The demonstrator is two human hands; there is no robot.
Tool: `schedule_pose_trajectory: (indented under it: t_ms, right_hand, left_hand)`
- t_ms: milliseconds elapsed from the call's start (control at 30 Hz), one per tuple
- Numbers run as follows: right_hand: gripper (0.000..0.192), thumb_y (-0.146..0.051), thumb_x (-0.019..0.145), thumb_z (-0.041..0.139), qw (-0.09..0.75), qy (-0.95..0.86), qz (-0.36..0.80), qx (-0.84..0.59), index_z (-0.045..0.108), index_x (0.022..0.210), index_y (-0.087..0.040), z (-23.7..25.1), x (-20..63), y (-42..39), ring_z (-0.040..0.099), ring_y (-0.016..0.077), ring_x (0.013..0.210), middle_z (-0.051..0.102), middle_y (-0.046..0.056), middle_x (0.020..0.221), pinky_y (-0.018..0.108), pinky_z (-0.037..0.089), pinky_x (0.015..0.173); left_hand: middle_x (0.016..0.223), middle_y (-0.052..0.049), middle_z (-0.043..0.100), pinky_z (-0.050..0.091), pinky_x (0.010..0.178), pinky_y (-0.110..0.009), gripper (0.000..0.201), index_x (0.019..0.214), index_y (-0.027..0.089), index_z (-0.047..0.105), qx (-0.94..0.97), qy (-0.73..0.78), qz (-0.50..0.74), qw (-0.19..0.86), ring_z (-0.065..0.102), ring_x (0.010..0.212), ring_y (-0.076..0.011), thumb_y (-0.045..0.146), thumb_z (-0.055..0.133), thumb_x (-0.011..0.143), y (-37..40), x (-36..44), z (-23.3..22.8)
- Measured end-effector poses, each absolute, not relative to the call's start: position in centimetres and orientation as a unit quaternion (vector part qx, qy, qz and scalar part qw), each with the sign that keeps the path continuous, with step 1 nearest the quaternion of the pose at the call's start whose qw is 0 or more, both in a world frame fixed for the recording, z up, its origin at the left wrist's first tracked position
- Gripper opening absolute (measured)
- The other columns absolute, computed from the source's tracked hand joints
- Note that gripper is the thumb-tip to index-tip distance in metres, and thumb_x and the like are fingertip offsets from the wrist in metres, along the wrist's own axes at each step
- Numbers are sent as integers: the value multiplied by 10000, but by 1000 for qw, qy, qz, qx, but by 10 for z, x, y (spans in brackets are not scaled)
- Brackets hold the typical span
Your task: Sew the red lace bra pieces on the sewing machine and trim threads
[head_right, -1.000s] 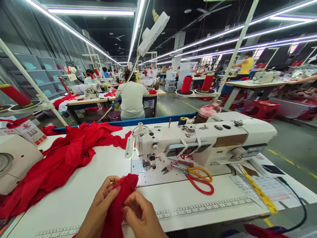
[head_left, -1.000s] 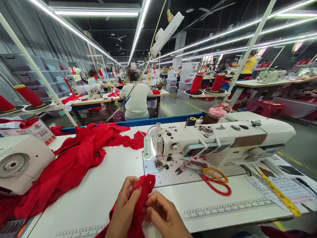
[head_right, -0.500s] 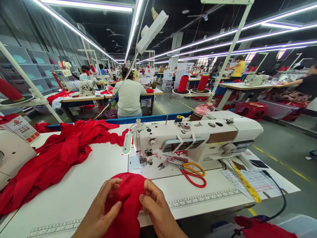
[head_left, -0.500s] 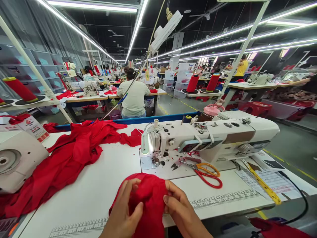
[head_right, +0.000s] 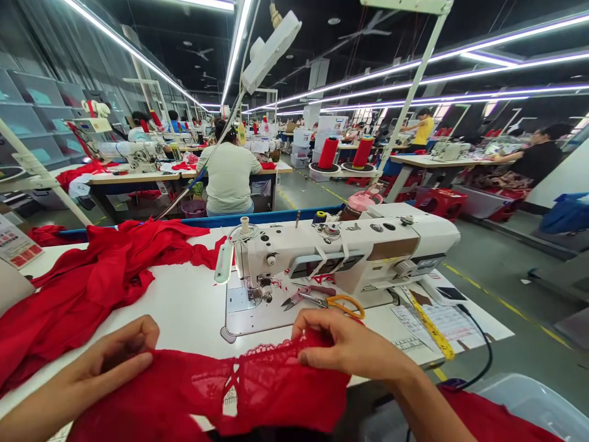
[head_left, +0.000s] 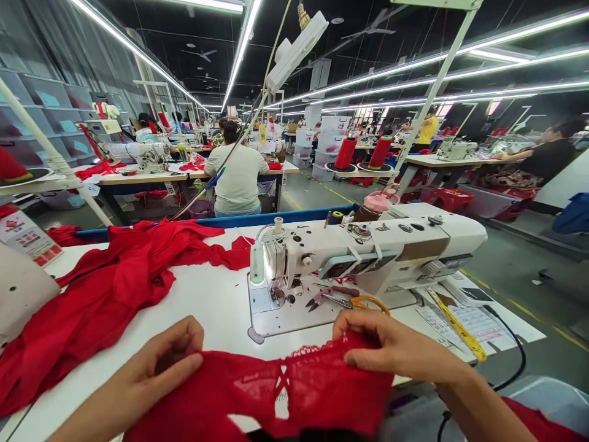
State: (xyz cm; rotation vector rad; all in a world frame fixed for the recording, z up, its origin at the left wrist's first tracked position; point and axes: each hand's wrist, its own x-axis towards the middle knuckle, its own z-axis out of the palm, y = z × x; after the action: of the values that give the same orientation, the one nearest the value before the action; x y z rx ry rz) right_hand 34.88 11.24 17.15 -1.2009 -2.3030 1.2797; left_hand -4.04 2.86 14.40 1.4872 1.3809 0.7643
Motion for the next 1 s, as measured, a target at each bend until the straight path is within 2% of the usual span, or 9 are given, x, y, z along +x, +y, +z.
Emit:
schedule_pose_trajectory:
  t_ms: [133,200,267,400,500,567,700,833,1000]
  right_hand:
    - [259,-149,828,658,150,-867,127,-458,665,1072,-235,151,316,116,621,224,824,673,41,893,296,486,704]
    - [343,-71,924,466,178,-860,92,-470,633,1189,-210,114,293,100,637,257,975,682,112,1027,347,518,818]
    - [364,-99,966,393,200,-862,83,-459,604,1250,-185,74,280,83,626,271,1084,658,149,1162,383,530,906]
    - [366,-306,1011,499,190,-880,142,-412,541,1361,-208,38,294,70,560,278,1245,591,135,1346,463,456,1081]
    - [690,-551,904,656,122,-894,214,-374,441,1481,-240,47,317,81,434,326,1380,494,130,1477,557,335,1164]
    - [854,-598,824,724,96,-901,231,-355,386,1526,-246,55,327,88,373,341,1422,450,129,1518,567,294,1183]
    - [655,-343,940,614,104,-917,170,-346,370,1537,-224,51,326,88,369,299,1426,451,125,1525,516,329,1177]
    - [647,-5,830,459,96,-935,60,-335,475,1465,-128,35,321,80,413,343,1393,492,172,1494,562,380,1132]
    - [630,-104,825,580,90,-942,67,-317,494,1448,-146,60,332,71,422,369,1394,438,173,1541,548,433,1097]
  left_hand:
    - [754,37,479,443,630,-268,217,1042,265,570,710,621,228,240,496,663,-167,448,556,927,49,-49,140]
    - [963,-46,582,504,789,-387,254,1153,242,584,700,661,270,27,594,860,-247,338,486,939,53,-28,111]
    - [1196,-114,578,504,928,-440,324,1261,227,557,696,640,315,-80,583,1112,-293,272,383,992,46,1,74]
    - [1246,-112,613,542,953,-381,396,1311,218,547,773,538,313,-122,608,1147,-272,360,563,942,21,33,14]
    - [1290,-113,641,532,980,-415,432,1290,217,586,799,528,244,-153,609,1188,-293,217,558,859,10,11,-3]
    - [1319,-108,648,520,991,-423,597,1322,219,599,810,540,164,-161,624,1185,-290,79,511,749,10,-17,2]
    - [1435,-72,590,319,1148,-598,860,1399,329,571,809,567,3,-152,514,1353,-315,-54,430,643,16,-68,48]
    - [1534,-73,487,152,1200,-667,761,1451,294,523,799,561,75,-204,300,1491,-342,12,396,756,20,-93,89]
    - [1434,-51,598,180,1201,-652,776,1362,341,606,825,539,82,-147,442,1408,-370,56,509,647,-9,-103,65]
